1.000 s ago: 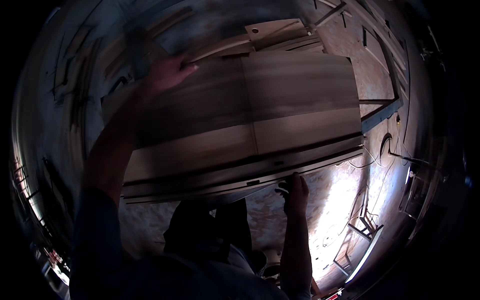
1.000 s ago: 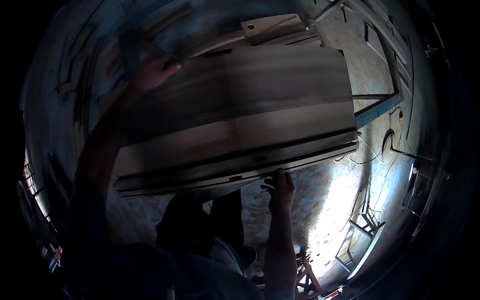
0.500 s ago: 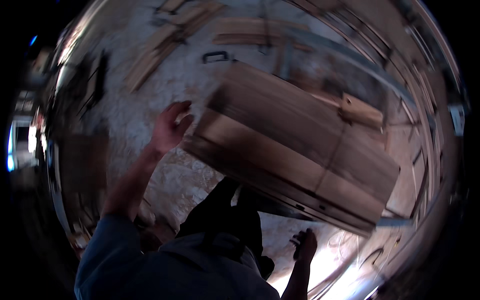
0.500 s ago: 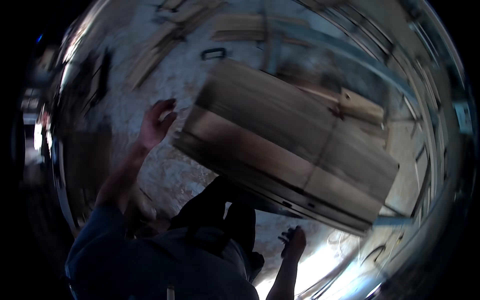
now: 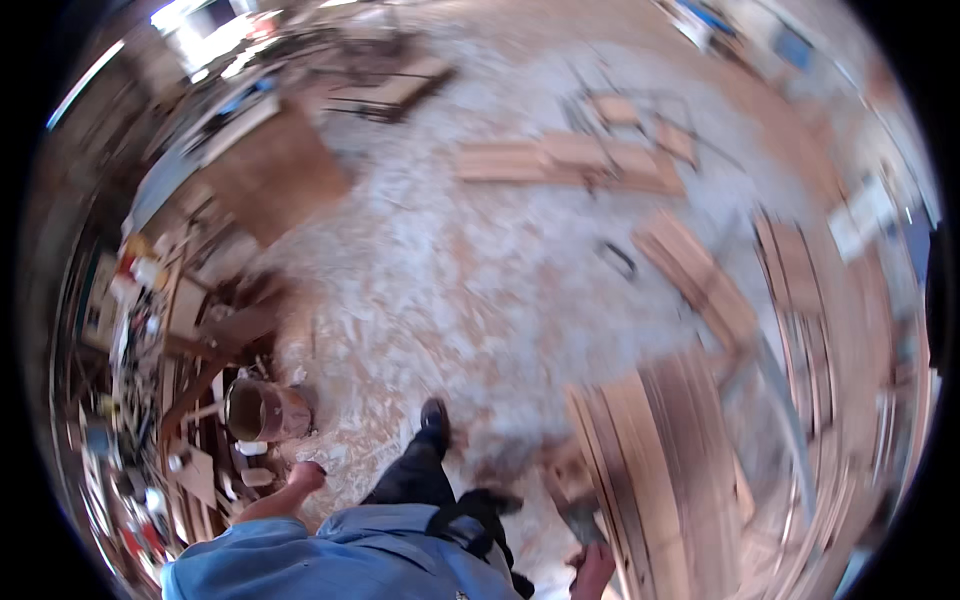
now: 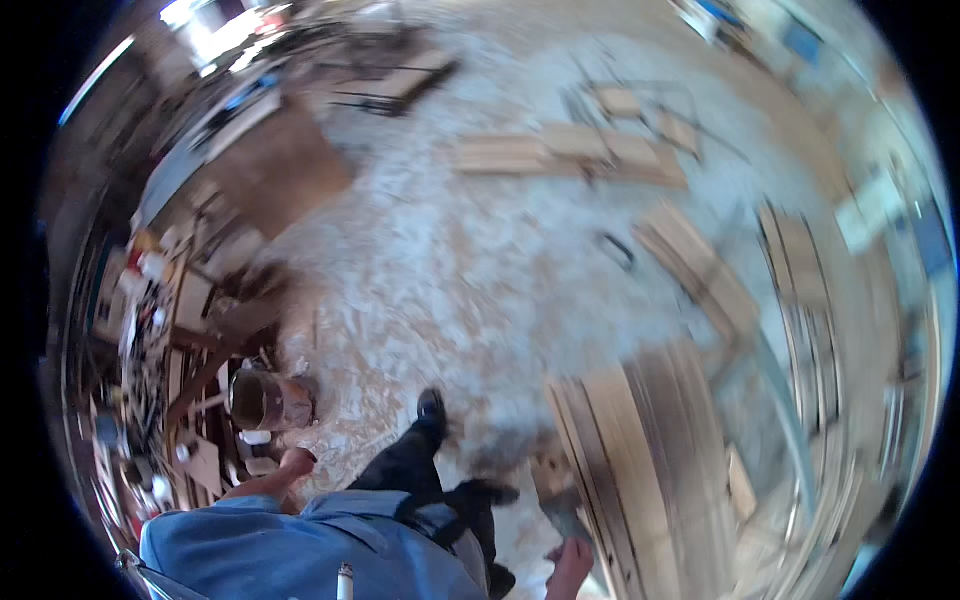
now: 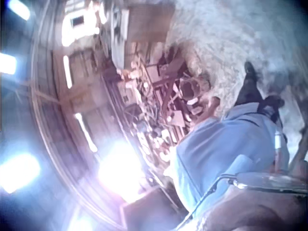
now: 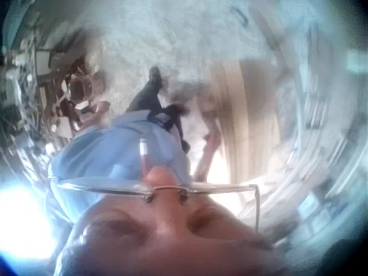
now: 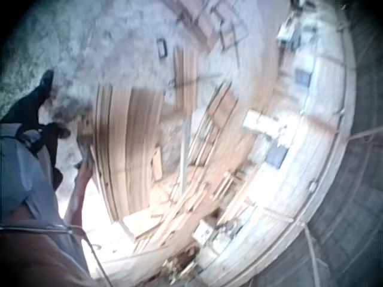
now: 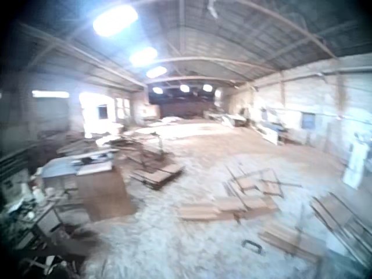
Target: The person assembles a wooden frame by hand, using a hammer to drive nails into pre-drilled holes. They handle multiple wooden planks and a hammer, moving between a workbench and the floor to position and secure the components.
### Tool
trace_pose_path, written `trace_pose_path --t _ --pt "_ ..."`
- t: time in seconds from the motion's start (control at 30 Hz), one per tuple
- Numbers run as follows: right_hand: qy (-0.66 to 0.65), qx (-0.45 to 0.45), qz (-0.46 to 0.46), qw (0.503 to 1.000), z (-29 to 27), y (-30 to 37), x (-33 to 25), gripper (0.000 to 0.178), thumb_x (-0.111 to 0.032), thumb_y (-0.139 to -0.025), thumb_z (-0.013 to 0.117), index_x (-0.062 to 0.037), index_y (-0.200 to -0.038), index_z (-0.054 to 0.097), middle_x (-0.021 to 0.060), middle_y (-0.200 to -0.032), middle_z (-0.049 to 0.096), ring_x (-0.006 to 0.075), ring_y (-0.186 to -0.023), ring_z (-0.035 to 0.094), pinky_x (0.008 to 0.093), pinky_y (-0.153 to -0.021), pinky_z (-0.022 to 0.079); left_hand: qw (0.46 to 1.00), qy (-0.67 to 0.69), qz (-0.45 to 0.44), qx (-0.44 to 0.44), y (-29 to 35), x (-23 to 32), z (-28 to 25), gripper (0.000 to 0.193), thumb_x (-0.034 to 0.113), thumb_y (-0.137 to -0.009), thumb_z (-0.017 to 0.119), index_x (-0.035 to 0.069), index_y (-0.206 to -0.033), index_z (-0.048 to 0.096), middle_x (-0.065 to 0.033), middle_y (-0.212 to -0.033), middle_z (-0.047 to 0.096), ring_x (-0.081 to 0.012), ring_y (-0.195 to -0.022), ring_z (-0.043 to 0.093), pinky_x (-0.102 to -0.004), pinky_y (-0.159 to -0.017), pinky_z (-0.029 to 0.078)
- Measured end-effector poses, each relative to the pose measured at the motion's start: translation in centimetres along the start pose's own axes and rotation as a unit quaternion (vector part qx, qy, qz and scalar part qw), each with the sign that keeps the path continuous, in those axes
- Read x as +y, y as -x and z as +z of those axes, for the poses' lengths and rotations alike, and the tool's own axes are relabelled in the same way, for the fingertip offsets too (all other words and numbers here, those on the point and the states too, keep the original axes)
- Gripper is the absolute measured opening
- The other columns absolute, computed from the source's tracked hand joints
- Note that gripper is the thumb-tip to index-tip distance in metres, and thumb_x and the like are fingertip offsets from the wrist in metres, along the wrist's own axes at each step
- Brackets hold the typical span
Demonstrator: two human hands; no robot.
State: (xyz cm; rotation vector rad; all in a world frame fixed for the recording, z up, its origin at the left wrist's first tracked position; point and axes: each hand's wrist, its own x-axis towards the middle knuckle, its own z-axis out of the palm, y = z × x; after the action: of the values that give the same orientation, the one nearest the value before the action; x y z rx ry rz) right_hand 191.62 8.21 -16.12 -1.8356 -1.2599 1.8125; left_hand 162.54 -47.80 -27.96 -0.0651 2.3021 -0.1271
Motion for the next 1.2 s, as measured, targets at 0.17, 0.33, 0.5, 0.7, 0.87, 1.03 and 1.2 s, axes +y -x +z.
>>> trace_pose_path --t 0.17,0.33,0.5,0.7,0.87,1.03,1.2 --pt "0.204 -0.087 -0.095 0.970 10.6 2.9 -5.6 0.040 -0.042 -0.094 0.050 -0.0078 -0.077 0.061 0.0057 -0.064 0.058 0.0187 -0.059 0.052 0.0380 -0.060 0.043 0.978 0.207 0.013 0.009 -3.9 5.9 -6.6 0.031 0.025 -0.083 0.055 0.024 -0.109 0.072 -0.0084 -0.113 0.068 -0.0276 -0.105 0.064 -0.0403 -0.090 0.051" --pt "0.515 -0.161 -0.394 0.744 24.0 -4.6 -4.5 0.022 -0.031 -0.084 0.062 -0.0092 -0.084 0.062 0.0087 -0.069 0.061 0.0279 -0.064 0.059 0.0406 -0.060 0.046 0.926 0.364 0.095 0.034 -7.3 5.9 -19.7 0.036 0.041 -0.090 0.053 0.015 -0.109 0.069 -0.0134 -0.104 0.070 -0.0335 -0.097 0.066 -0.0424 -0.086 0.052" --pt "0.399 -0.288 -0.177 0.852 46.9 -0.3 -12.1 0.020 -0.028 -0.085 0.060 -0.0076 -0.081 0.061 0.0083 -0.067 0.060 0.0257 -0.060 0.058 0.0387 -0.056 0.046 0.931 0.338 0.062 0.127 -12.5 1.5 -29.0 0.047 0.053 -0.090 0.051 0.012 -0.100 0.071 -0.0174 -0.099 0.069 -0.0361 -0.094 0.066 -0.0448 -0.084 0.052" --pt "0.443 -0.357 -0.142 0.810 65.6 -0.5 -15.2 0.020 -0.024 -0.087 0.058 -0.0058 -0.078 0.059 0.0078 -0.064 0.058 0.0230 -0.056 0.057 0.0365 -0.052 0.046 0.920 0.366 -0.035 0.133 -17.4 -2.9 -31.5 0.057 0.058 -0.091 0.045 0.008 -0.095 0.072 -0.0196 -0.100 0.069 -0.0386 -0.095 0.065 -0.0486 -0.083 0.053" --pt "0.493 -0.389 -0.086 0.774 79.4 -3.9 -16.8 0.021 -0.021 -0.089 0.056 -0.0042 -0.076 0.057 0.0074 -0.061 0.056 0.0208 -0.052 0.056 0.0346 -0.048 0.045 0.904 0.374 -0.181 0.098 -19.6 -8.6 -30.4 0.048 0.050 -0.091 0.049 0.008 -0.096 0.072 -0.0188 -0.104 0.068 -0.0377 -0.100 0.064 -0.0466 -0.087 0.051" --pt "0.525 -0.395 -0.077 0.750 90.5 -9.1 -21.6 0.023 -0.017 -0.090 0.054 -0.0027 -0.073 0.055 0.0070 -0.059 0.055 0.0185 -0.049 0.054 0.0327 -0.044 0.045 0.841 0.446 -0.290 0.094 -21.6 -12.3 -31.4 0.034 0.037 -0.086 0.058 0.008 -0.096 0.072 -0.0181 -0.102 0.069 -0.0357 -0.099 0.065 -0.0435 -0.088 0.051" --pt "0.534 -0.476 -0.218 0.664 110.5 -1.1 -24.8 0.024 -0.018 -0.092 0.052 -0.0023 -0.074 0.057 0.0076 -0.061 0.058 0.0172 -0.050 0.055 0.0309 -0.047 0.044 0.758 0.540 -0.350 0.111 -23.9 -12.2 -34.3 0.023 0.024 -0.082 0.061 0.011 -0.093 0.074 -0.0185 -0.098 0.069 -0.0341 -0.097 0.066 -0.0423 -0.088 0.052"
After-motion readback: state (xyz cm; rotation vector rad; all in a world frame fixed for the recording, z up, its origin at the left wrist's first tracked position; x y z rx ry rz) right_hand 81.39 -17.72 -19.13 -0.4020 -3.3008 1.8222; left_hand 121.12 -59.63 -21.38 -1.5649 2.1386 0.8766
